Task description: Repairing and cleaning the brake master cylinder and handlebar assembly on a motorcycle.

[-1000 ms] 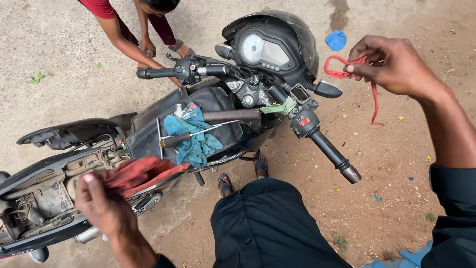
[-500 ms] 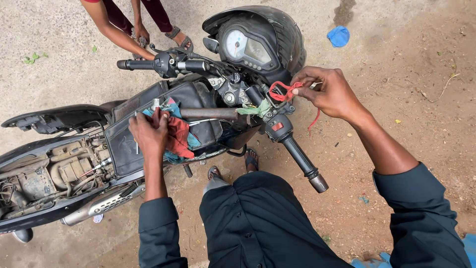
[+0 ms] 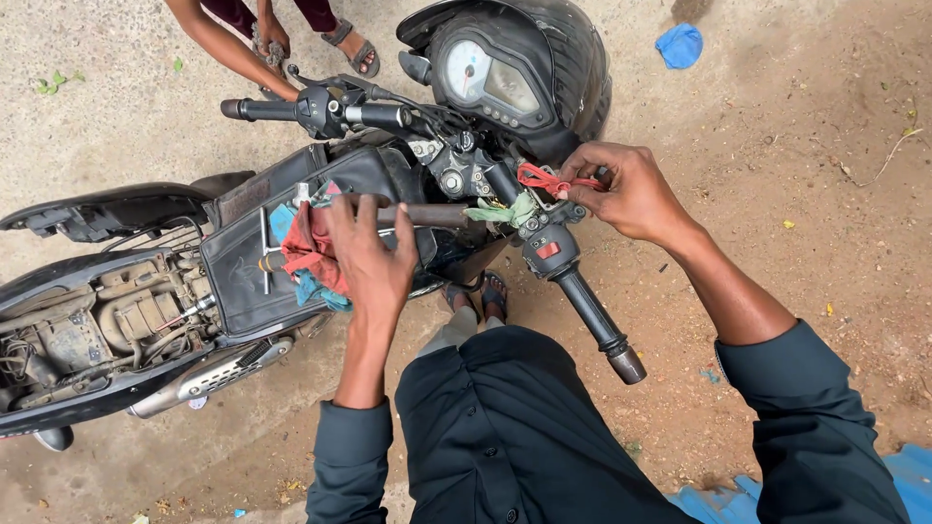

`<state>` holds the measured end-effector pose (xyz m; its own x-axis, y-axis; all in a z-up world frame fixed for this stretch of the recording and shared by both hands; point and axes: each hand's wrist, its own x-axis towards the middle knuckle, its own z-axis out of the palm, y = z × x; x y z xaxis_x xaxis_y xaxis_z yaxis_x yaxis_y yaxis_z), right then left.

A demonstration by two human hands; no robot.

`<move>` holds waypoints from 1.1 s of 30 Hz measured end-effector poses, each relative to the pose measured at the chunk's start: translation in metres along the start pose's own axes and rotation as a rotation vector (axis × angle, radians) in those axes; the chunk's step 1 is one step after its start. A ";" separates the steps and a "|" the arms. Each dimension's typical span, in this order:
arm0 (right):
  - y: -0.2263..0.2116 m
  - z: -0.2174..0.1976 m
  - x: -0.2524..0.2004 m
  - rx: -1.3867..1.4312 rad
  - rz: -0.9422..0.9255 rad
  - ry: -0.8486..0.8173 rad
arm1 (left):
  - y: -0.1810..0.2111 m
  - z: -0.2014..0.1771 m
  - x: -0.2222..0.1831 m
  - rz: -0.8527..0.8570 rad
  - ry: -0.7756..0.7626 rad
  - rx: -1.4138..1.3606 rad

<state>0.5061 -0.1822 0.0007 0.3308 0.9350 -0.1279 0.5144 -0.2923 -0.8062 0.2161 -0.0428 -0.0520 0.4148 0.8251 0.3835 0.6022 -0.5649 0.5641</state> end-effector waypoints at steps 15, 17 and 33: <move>-0.020 0.012 -0.025 -0.173 0.049 0.129 | 0.056 0.080 0.030 0.135 -0.410 -0.593; -0.018 0.012 -0.026 -0.193 0.042 0.143 | 0.065 0.083 0.036 0.116 -0.427 -0.635; 0.006 0.016 -0.010 -0.227 -0.115 0.117 | 0.086 0.085 0.027 0.059 -0.369 -0.626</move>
<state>0.4937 -0.1901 -0.0121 0.3424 0.9389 0.0358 0.7134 -0.2350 -0.6601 0.3374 -0.0692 -0.0551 0.7042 0.6759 0.2172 0.1147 -0.4102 0.9048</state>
